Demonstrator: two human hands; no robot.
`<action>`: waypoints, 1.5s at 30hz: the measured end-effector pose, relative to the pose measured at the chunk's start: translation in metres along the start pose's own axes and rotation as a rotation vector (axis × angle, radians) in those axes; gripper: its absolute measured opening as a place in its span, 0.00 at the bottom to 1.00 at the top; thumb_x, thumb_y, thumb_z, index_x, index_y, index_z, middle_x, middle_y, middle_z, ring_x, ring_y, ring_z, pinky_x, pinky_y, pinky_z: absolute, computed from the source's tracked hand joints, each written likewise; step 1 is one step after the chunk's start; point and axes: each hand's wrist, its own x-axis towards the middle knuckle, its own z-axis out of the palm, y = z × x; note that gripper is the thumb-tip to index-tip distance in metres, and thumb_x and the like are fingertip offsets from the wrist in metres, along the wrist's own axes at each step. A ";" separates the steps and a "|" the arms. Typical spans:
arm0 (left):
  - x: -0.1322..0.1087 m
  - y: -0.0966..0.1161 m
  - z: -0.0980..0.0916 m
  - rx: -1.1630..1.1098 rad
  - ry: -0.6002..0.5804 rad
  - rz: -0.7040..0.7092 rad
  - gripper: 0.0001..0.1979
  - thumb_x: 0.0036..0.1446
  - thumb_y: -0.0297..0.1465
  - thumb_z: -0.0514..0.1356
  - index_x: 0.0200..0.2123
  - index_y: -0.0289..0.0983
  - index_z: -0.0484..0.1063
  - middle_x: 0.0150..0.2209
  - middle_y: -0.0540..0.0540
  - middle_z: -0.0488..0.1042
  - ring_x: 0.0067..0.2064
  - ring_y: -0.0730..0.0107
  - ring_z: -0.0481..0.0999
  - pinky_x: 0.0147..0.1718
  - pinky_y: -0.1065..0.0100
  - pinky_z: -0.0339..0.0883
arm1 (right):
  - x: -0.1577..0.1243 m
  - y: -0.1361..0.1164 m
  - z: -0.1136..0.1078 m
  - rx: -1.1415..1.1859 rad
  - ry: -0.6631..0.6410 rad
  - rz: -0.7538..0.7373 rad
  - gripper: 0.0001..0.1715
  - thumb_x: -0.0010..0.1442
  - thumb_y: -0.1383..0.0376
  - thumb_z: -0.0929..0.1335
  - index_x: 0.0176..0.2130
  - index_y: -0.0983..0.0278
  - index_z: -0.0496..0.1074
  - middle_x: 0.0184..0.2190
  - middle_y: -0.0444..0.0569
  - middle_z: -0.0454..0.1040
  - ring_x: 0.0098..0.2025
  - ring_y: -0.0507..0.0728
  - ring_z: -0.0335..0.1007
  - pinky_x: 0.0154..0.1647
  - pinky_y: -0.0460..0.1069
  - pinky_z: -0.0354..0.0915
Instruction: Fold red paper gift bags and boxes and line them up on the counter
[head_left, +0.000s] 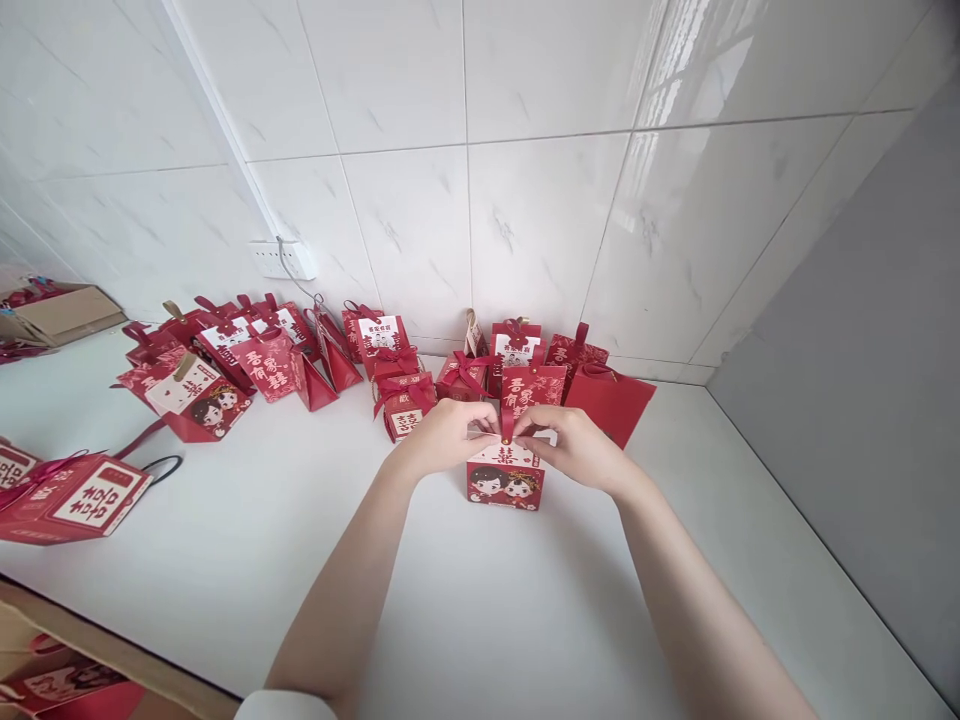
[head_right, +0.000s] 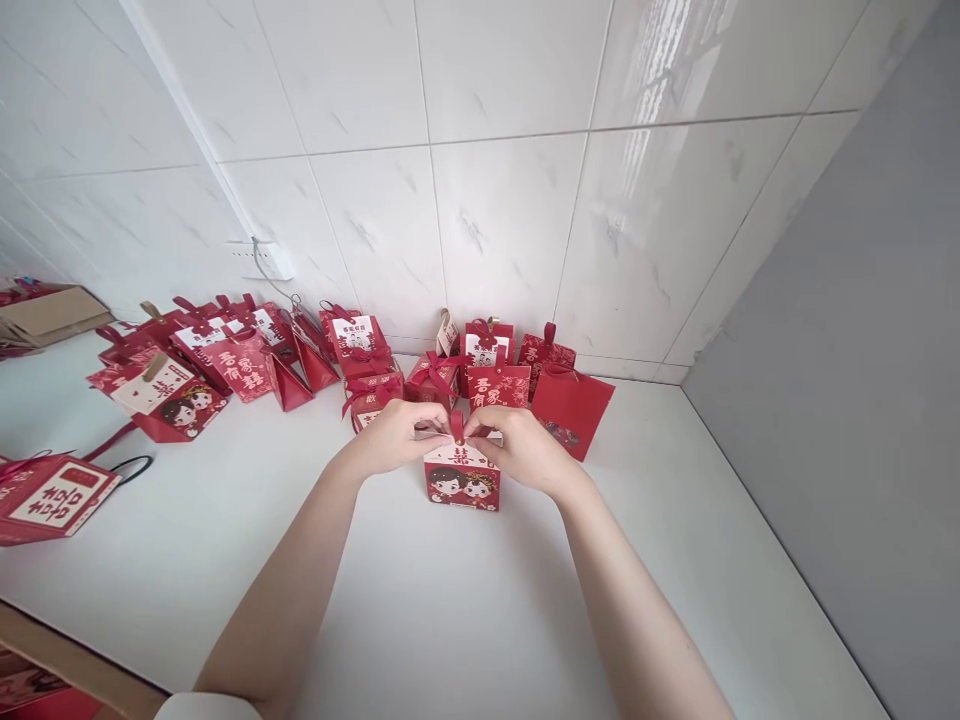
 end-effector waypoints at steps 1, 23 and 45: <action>0.000 -0.001 0.000 -0.001 -0.013 -0.017 0.06 0.53 0.33 0.56 0.32 0.38 0.72 0.31 0.51 0.76 0.34 0.69 0.74 0.34 0.70 0.65 | 0.000 0.000 0.000 0.002 -0.004 0.001 0.07 0.60 0.66 0.63 0.36 0.60 0.71 0.34 0.44 0.74 0.35 0.53 0.69 0.36 0.48 0.64; 0.000 -0.051 -0.003 0.256 -0.344 -0.440 0.35 0.50 0.46 0.59 0.60 0.40 0.58 0.57 0.39 0.66 0.53 0.55 0.70 0.44 0.66 0.64 | -0.006 0.030 -0.016 -0.253 0.059 0.439 0.12 0.58 0.57 0.64 0.27 0.60 0.70 0.24 0.45 0.72 0.27 0.55 0.68 0.23 0.46 0.54; 0.006 -0.002 0.026 0.245 0.082 -0.295 0.23 0.44 0.53 0.61 0.18 0.38 0.67 0.17 0.49 0.65 0.22 0.68 0.66 0.22 0.68 0.47 | -0.017 -0.008 -0.036 0.001 0.103 0.491 0.29 0.60 0.44 0.58 0.30 0.61 0.73 0.30 0.46 0.77 0.26 0.53 0.72 0.26 0.47 0.63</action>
